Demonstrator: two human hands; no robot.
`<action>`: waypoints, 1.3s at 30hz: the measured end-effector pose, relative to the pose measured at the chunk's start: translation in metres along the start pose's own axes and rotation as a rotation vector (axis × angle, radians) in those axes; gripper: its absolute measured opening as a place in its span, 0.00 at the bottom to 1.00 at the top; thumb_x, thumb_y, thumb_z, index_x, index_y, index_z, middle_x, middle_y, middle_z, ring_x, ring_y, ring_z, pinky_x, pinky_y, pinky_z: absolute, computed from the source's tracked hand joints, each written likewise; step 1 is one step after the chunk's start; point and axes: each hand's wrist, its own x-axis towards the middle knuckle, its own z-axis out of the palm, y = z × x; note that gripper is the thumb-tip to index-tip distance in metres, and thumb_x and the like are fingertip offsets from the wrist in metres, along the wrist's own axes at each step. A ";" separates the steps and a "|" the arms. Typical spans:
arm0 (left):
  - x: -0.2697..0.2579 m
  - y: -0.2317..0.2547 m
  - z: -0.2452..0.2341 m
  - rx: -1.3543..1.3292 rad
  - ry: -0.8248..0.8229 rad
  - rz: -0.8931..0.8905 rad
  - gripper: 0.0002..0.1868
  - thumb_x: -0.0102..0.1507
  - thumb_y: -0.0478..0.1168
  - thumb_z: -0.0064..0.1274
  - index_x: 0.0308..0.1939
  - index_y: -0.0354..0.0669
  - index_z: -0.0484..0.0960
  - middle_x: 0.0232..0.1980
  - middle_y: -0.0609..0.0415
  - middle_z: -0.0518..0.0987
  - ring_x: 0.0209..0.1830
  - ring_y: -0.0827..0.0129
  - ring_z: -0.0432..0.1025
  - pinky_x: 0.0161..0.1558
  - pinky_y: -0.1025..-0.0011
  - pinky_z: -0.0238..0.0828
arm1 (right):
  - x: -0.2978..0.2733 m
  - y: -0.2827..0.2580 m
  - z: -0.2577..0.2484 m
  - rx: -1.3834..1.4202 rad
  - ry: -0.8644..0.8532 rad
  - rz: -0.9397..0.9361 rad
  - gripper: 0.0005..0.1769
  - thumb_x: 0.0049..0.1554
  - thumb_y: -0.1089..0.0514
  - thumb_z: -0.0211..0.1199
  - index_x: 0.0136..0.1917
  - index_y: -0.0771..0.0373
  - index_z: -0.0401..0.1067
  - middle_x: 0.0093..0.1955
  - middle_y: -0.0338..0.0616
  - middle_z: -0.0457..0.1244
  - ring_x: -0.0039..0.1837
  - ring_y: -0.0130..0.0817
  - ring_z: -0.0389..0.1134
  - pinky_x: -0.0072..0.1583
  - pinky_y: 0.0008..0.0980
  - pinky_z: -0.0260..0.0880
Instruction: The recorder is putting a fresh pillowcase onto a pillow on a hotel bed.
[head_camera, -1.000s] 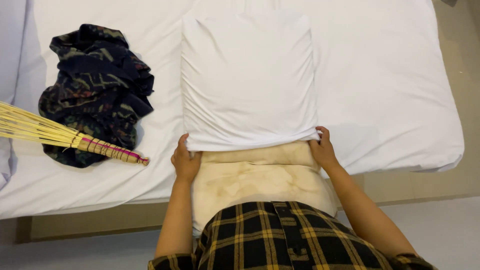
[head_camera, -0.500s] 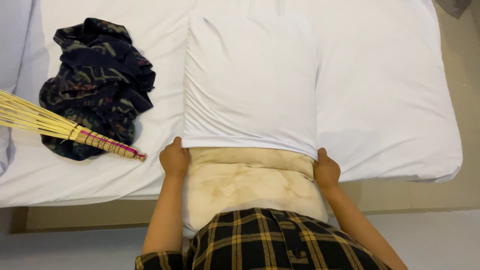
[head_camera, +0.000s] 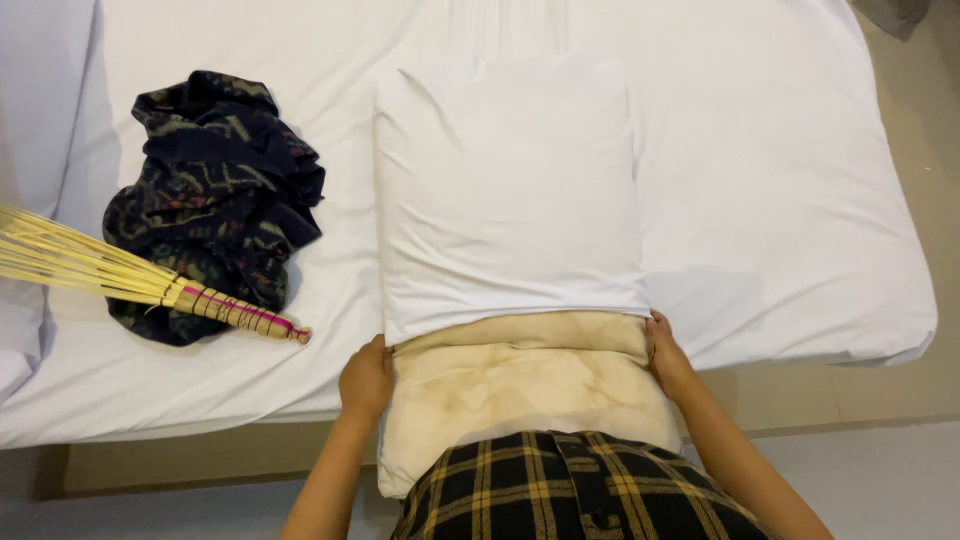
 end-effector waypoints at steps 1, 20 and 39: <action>-0.002 0.016 -0.001 -0.002 0.007 0.008 0.15 0.73 0.47 0.36 0.48 0.46 0.76 0.44 0.38 0.83 0.49 0.43 0.77 0.49 0.51 0.74 | -0.010 -0.015 0.007 0.004 0.003 -0.010 0.33 0.69 0.43 0.39 0.83 0.52 0.44 0.79 0.59 0.51 0.77 0.58 0.53 0.72 0.59 0.57; 0.112 0.185 0.142 -0.871 -0.107 -0.028 0.44 0.67 0.65 0.30 0.76 0.35 0.50 0.74 0.35 0.60 0.71 0.45 0.61 0.67 0.59 0.60 | -0.205 -0.325 0.067 -0.573 -0.437 -0.811 0.32 0.58 0.61 0.52 0.71 0.71 0.46 0.52 0.57 0.62 0.46 0.36 0.64 0.47 0.26 0.63; 0.077 -0.004 0.073 -1.277 0.285 -0.483 0.34 0.61 0.60 0.67 0.62 0.50 0.70 0.55 0.50 0.73 0.47 0.59 0.75 0.41 0.60 0.81 | -0.062 -0.088 0.144 -1.191 -0.262 -0.883 0.36 0.61 0.29 0.53 0.76 0.44 0.61 0.79 0.49 0.52 0.81 0.50 0.47 0.76 0.54 0.40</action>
